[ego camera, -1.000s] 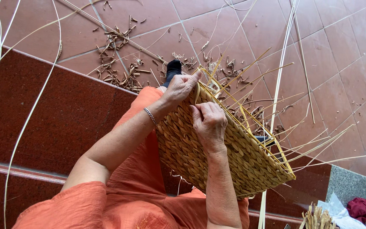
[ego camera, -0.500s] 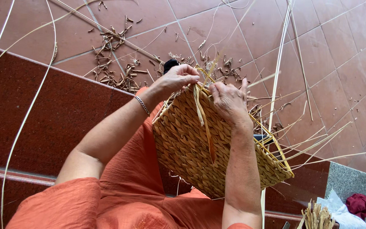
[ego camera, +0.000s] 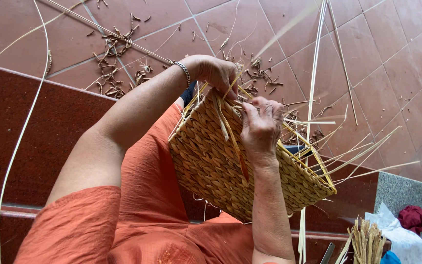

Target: The person weaves a basket by hand, interlacing dried palm leaves through the vertical ribs of a partially completed basket. They repeatedly pull and tighten the weave, occasionally adjusting the basket's position on their lap.

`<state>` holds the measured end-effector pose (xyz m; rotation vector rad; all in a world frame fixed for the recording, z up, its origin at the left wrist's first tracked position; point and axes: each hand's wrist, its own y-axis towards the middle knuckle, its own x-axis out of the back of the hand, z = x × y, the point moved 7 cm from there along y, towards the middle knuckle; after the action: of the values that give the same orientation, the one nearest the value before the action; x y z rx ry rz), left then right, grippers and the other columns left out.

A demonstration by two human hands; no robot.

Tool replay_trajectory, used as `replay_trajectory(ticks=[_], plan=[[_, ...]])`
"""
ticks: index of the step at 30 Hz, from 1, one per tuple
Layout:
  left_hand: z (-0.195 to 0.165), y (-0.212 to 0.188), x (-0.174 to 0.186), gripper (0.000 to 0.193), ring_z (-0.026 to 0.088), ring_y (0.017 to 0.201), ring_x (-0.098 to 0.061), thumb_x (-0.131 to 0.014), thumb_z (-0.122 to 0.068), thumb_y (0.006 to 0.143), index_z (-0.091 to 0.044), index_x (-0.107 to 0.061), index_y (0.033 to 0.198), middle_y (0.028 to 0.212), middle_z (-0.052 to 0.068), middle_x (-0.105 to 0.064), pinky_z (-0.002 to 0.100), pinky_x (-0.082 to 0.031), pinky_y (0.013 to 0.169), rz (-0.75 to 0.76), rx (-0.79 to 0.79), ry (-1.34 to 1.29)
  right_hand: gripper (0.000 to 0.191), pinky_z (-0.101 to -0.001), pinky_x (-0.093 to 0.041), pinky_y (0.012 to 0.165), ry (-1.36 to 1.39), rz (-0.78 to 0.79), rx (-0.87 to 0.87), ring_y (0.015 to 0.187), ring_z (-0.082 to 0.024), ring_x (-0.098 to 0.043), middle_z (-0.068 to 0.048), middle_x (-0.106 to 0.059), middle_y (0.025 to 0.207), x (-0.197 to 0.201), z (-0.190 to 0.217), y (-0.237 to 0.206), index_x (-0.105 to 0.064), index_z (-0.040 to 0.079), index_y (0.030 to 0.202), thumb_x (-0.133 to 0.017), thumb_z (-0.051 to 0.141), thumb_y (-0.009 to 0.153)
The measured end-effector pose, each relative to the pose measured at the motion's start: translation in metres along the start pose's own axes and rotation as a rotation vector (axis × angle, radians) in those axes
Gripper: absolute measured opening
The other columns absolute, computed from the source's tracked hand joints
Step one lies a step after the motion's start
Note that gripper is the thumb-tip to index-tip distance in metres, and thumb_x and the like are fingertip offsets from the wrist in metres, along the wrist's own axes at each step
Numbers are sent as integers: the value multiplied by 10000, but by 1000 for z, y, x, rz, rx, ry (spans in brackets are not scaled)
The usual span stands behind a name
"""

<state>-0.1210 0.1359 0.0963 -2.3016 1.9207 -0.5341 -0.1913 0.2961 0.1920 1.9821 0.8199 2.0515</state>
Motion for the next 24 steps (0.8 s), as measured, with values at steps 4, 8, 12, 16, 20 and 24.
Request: replay_trajectory(ticks=[4, 8, 12, 16, 20, 24], plan=[[-1, -1, -3, 278, 140, 771, -735, -816, -162, 797, -27, -797, 1039, 879, 63, -799, 282, -600, 695, 40, -8, -160, 60, -332, -459, 803, -88, 2, -49, 918, -189, -605, -31, -687, 945, -1, 10, -18, -775, 113, 1028, -800, 131, 977], [-1, 4, -6, 276, 149, 758, -743, -839, -197, 797, -33, -794, 1014, 873, 69, -794, 275, -613, 688, 9, 119, -146, 137, -359, -460, 821, -136, -41, -28, 914, -188, -598, -28, -669, 939, 15, 37, -28, -775, 84, 1083, -778, 95, 946], [-12, 8, -18, 270, 148, 731, -730, -841, -208, 787, -38, -810, 994, 855, 70, -793, 299, -587, 642, 35, 120, 71, 233, -387, -459, 835, -94, -36, -29, 913, -204, -595, -26, -643, 920, 33, 54, -25, -764, 21, 1172, -735, 42, 941], [-21, 3, -24, 263, 134, 713, -724, -799, -255, 819, -84, -816, 1017, 840, 49, -795, 311, -593, 632, 44, 111, 234, 261, -401, -457, 858, -71, -30, -13, 950, -222, -598, -44, -656, 986, 43, 66, -23, -738, -7, 1203, -711, 45, 948], [-25, -2, -34, 309, 130, 712, -723, -716, -364, 903, -91, -826, 996, 832, 47, -800, 316, -585, 651, 163, 145, 281, 288, -410, -466, 893, -87, -30, -9, 979, -232, -602, -58, -670, 1030, 44, 71, -23, -730, -20, 1222, -710, 51, 944], [-32, -2, -44, 252, 123, 740, -713, -818, -256, 771, -100, -808, 968, 854, 39, -793, 316, -567, 662, 217, 80, 341, 310, -419, -472, 927, -111, -26, 11, 1030, -239, -609, -81, -672, 1077, 43, 76, -26, -720, -29, 1245, -713, 47, 944]])
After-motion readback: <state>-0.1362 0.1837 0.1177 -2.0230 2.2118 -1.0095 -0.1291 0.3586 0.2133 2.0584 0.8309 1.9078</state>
